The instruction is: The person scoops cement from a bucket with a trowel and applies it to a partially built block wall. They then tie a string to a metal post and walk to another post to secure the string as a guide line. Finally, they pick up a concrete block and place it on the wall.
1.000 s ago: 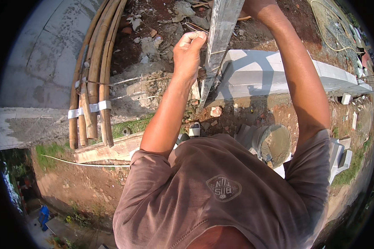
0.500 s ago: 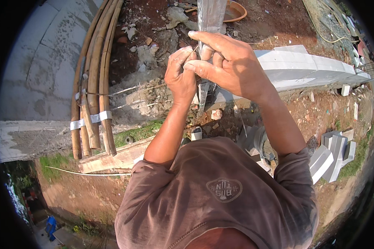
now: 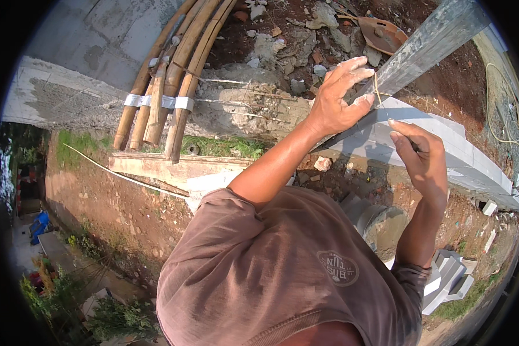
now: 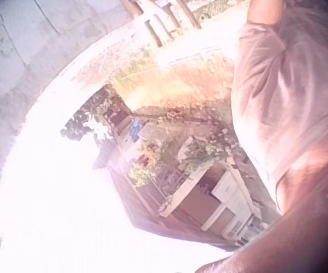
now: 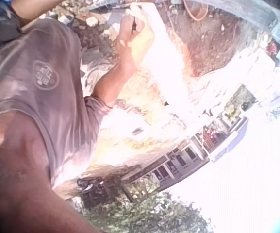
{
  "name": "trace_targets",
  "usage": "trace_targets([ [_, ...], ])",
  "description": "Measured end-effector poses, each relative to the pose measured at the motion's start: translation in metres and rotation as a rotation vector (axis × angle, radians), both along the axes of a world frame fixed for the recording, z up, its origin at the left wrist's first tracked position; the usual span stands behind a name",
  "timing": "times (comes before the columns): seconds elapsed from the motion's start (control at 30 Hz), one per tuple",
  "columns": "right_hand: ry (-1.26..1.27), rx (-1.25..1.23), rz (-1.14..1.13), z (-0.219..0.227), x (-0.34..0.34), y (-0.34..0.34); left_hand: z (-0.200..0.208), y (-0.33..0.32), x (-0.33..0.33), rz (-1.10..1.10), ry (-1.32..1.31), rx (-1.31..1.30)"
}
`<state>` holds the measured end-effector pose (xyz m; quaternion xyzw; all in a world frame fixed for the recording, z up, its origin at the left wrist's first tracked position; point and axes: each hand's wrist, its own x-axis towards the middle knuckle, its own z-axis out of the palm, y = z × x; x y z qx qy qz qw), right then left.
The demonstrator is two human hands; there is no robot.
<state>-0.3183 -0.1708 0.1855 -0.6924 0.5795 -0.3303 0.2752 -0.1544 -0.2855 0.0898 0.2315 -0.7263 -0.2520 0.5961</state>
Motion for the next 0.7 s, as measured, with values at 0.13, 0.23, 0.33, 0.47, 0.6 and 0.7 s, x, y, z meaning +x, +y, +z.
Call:
trace_targets([
  [0.13,0.092,-0.043,0.038,0.005,-0.014,-0.006,0.013,-0.005,-0.010,-0.217,-0.121,0.331],
  [0.23,0.177,-0.022,0.045,0.015,-0.031,-0.019,0.020,-0.004,-0.012,-0.267,-0.117,0.355],
  [0.33,0.431,-0.061,0.046,0.015,-0.058,-0.056,0.021,0.001,-0.017,-0.136,-0.101,0.280],
  [0.47,0.608,-0.040,-0.070,0.029,-0.048,-0.094,0.014,0.003,-0.028,0.011,-0.082,0.212],
  [0.6,0.561,-0.234,0.062,0.013,-0.040,-0.115,0.018,0.004,-0.024,-0.073,-0.074,0.265],
  [0.7,0.603,-0.191,0.103,0.008,-0.049,-0.116,0.018,0.006,-0.022,-0.098,-0.064,0.292],
])
